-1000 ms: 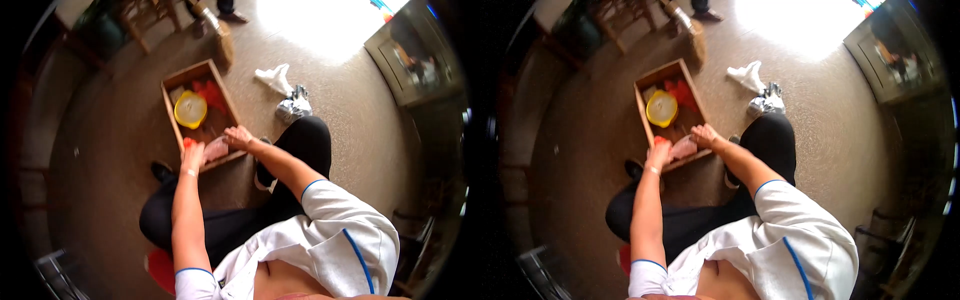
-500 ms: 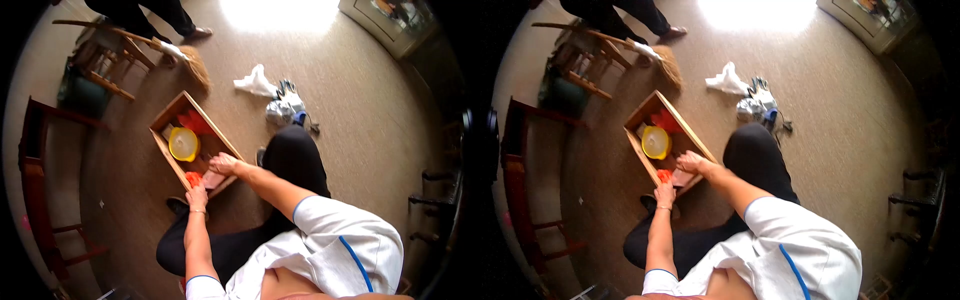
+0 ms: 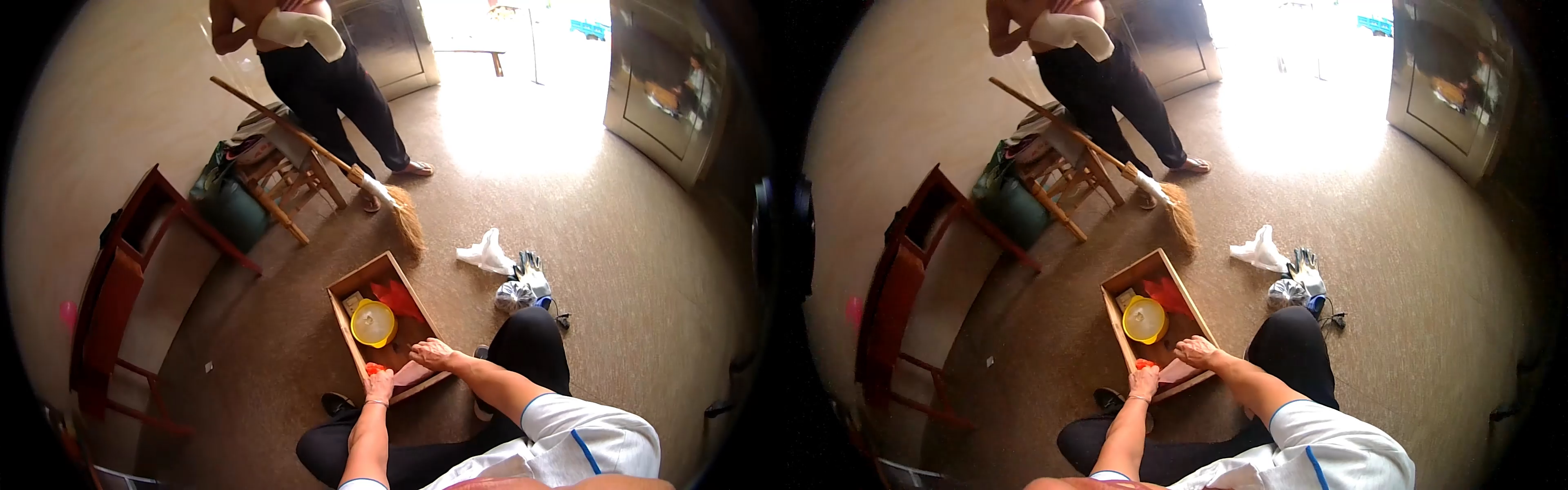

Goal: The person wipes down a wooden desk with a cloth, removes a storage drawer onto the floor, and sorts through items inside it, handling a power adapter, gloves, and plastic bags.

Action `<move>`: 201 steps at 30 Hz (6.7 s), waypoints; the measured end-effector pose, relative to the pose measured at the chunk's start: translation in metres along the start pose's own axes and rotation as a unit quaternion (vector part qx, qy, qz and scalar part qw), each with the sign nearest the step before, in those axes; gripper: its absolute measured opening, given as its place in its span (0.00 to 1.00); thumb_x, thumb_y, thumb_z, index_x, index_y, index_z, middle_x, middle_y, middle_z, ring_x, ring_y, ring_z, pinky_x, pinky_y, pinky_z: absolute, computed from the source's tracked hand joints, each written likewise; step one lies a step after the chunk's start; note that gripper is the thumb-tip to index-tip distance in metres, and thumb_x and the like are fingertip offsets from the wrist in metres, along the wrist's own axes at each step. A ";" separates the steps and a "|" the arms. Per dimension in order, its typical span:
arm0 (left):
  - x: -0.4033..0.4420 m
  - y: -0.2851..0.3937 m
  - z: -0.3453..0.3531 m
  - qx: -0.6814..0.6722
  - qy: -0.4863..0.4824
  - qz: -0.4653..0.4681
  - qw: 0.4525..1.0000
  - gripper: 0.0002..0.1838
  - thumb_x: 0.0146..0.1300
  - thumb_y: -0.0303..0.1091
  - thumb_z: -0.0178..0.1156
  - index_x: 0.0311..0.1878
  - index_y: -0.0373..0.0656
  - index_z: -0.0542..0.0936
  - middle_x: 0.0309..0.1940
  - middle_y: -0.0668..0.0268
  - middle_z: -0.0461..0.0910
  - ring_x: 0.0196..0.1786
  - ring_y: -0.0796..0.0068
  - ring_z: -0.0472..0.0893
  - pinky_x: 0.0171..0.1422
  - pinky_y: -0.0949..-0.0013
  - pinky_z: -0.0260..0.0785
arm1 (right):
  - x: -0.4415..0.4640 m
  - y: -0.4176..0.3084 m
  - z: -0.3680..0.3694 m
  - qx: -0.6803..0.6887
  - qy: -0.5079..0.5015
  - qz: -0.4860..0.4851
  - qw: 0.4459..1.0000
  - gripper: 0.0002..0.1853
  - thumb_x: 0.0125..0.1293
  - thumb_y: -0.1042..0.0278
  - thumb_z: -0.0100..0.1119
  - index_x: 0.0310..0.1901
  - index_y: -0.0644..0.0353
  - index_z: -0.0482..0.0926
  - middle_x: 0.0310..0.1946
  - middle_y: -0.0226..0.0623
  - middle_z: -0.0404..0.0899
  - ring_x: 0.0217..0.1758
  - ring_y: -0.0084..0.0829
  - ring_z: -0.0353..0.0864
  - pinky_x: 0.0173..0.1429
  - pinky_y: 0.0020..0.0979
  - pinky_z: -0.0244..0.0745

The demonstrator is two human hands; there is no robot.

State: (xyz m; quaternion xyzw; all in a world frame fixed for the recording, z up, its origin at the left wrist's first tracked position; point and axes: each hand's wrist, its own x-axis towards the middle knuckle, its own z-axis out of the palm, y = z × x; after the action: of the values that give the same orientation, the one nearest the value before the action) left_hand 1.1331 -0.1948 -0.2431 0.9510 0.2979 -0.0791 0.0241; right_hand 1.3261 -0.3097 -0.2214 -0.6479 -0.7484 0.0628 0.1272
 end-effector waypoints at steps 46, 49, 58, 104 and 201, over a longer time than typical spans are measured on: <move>-0.015 0.006 -0.011 -0.054 0.050 0.060 0.995 0.04 0.53 0.33 0.59 0.29 0.47 0.82 0.28 0.58 0.81 0.36 0.58 0.82 0.39 0.57 0.74 | 0.017 0.007 0.023 0.130 -0.051 0.017 0.990 0.05 0.55 0.61 0.61 0.32 0.49 0.79 0.36 0.27 0.79 0.45 0.34 0.79 0.45 0.37 0.71; -0.013 0.008 -0.011 -0.048 0.053 0.060 0.996 0.04 0.53 0.32 0.58 0.29 0.46 0.82 0.28 0.58 0.80 0.35 0.57 0.82 0.38 0.58 0.74 | 0.020 -0.001 0.026 0.111 -0.048 -0.003 0.993 0.06 0.53 0.62 0.64 0.32 0.50 0.79 0.35 0.27 0.79 0.46 0.32 0.78 0.46 0.36 0.71; -0.010 0.017 -0.015 -0.050 0.022 0.052 0.997 0.08 0.57 0.33 0.55 0.31 0.44 0.83 0.31 0.58 0.81 0.38 0.60 0.82 0.41 0.57 0.73 | 0.023 -0.006 0.029 0.080 -0.054 -0.026 0.995 0.05 0.57 0.62 0.60 0.33 0.51 0.78 0.35 0.28 0.78 0.47 0.31 0.78 0.47 0.35 0.70; -0.011 0.014 -0.021 -0.176 0.022 0.007 0.984 0.04 0.56 0.32 0.60 0.32 0.42 0.79 0.33 0.56 0.80 0.38 0.53 0.80 0.42 0.56 0.73 | 0.025 -0.009 0.040 0.074 -0.016 -0.048 0.996 0.06 0.56 0.62 0.58 0.34 0.50 0.79 0.35 0.27 0.78 0.46 0.30 0.77 0.48 0.33 0.69; -0.016 0.004 -0.017 -0.215 0.009 -0.034 0.976 0.05 0.54 0.31 0.63 0.32 0.42 0.79 0.30 0.54 0.79 0.35 0.51 0.79 0.39 0.56 0.70 | 0.033 0.003 0.046 0.165 -0.057 0.032 0.984 0.05 0.53 0.69 0.55 0.28 0.59 0.78 0.32 0.39 0.80 0.38 0.45 0.80 0.40 0.40 0.76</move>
State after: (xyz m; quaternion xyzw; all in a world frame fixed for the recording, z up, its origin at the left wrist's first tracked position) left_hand 1.1247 -0.2052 -0.2234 0.9136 0.3401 -0.0058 0.2226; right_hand 1.3124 -0.2730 -0.2631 -0.6369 -0.7127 0.2266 0.1873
